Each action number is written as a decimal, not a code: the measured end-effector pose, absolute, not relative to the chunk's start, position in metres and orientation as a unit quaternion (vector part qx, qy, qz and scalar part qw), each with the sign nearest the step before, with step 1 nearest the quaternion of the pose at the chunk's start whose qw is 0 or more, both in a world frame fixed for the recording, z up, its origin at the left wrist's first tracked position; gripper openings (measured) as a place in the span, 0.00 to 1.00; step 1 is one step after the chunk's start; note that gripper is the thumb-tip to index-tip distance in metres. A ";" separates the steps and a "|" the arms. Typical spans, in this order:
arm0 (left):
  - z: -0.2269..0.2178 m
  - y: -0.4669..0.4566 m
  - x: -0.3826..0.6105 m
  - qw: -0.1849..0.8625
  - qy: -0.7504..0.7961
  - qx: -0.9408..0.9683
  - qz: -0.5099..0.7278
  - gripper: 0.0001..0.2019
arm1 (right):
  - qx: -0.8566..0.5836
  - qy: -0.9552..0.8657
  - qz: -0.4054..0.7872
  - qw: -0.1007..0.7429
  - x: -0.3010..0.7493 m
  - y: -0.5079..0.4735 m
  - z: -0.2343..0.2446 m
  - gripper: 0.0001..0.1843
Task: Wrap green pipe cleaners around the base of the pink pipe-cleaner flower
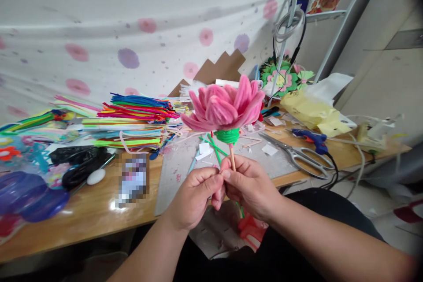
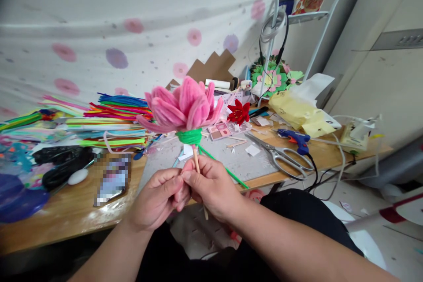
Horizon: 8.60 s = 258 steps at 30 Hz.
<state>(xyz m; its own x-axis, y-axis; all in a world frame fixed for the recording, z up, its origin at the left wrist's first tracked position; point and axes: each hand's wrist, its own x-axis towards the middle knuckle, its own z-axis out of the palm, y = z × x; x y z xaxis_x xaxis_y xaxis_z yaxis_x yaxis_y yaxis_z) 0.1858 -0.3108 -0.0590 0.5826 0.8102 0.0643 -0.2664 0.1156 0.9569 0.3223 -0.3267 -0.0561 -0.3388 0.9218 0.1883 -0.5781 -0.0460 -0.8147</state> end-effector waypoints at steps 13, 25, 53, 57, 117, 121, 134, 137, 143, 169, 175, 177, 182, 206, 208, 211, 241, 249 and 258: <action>-0.064 -0.317 0.189 0.711 0.230 0.525 0.407 0.17 | -0.197 -0.420 0.702 0.541 0.327 -0.327 -0.064 0.10; -0.062 -0.319 0.193 0.744 0.218 0.479 0.412 0.17 | -0.180 -0.407 0.707 0.549 0.328 -0.328 -0.066 0.07; -0.055 -0.328 0.198 0.253 0.424 0.713 0.498 0.02 | -0.294 -0.411 0.626 0.594 0.332 -0.326 -0.063 0.11; -0.055 -0.328 0.201 0.315 0.444 0.676 0.497 0.04 | -0.296 -0.414 0.607 0.610 0.329 -0.325 -0.062 0.12; -0.065 -0.314 0.182 0.662 0.298 0.551 0.412 0.19 | -0.175 -0.335 0.755 0.536 0.336 -0.332 -0.057 0.14; -0.063 -0.308 0.178 0.602 0.301 0.583 0.454 0.15 | -0.160 -0.317 0.777 0.520 0.340 -0.329 -0.057 0.18; -0.073 -0.316 0.205 0.762 0.246 0.365 0.475 0.25 | -0.234 -0.377 0.702 0.557 0.320 -0.334 -0.058 0.13; -0.071 -0.314 0.211 0.751 0.282 0.344 0.489 0.27 | -0.239 -0.359 0.690 0.581 0.316 -0.330 -0.059 0.09; -0.064 -0.314 0.228 0.686 0.345 0.291 0.570 0.24 | -0.300 -0.345 0.629 0.629 0.311 -0.322 -0.065 0.06; -0.066 -0.321 0.214 0.660 0.303 0.468 0.504 0.21 | -0.200 -0.423 0.680 0.564 0.330 -0.320 -0.063 0.06; -0.068 -0.321 0.215 0.667 0.301 0.465 0.498 0.20 | -0.212 -0.418 0.660 0.587 0.331 -0.322 -0.067 0.07; -0.067 -0.321 0.216 0.674 0.300 0.455 0.499 0.20 | -0.223 -0.401 0.663 0.592 0.330 -0.323 -0.068 0.08; -0.066 -0.321 0.218 0.677 0.299 0.426 0.520 0.19 | -0.242 -0.382 0.633 0.628 0.325 -0.325 -0.069 0.08; -0.051 -0.308 0.209 0.713 0.271 0.417 0.494 0.12 | -0.106 -0.325 0.830 0.441 0.323 -0.332 -0.075 0.13; -0.049 -0.308 0.209 0.742 0.250 0.384 0.490 0.14 | -0.096 -0.317 0.837 0.437 0.320 -0.333 -0.075 0.14; -0.046 -0.307 0.209 0.770 0.231 0.325 0.498 0.15 | -0.096 -0.308 0.843 0.430 0.317 -0.334 -0.073 0.16; -0.045 -0.308 0.214 0.791 0.223 0.242 0.515 0.15 | -0.014 -0.278 0.873 0.400 0.317 -0.334 -0.080 0.19; -0.047 -0.302 0.212 0.691 0.311 0.284 0.588 0.14 | -0.152 -0.312 0.794 0.500 0.307 -0.333 -0.081 0.18; -0.061 -0.309 0.211 0.700 0.279 0.364 0.547 0.18 | -0.162 -0.289 0.791 0.514 0.311 -0.334 -0.080 0.17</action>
<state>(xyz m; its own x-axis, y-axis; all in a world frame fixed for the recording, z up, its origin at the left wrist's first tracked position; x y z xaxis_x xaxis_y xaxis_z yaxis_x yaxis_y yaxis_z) 0.2113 -0.3092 -0.0612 0.2448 0.9695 0.0074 -0.5627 0.1359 0.8154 0.3108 -0.3338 -0.0797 -0.4180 0.9075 0.0404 -0.7200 -0.3038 -0.6239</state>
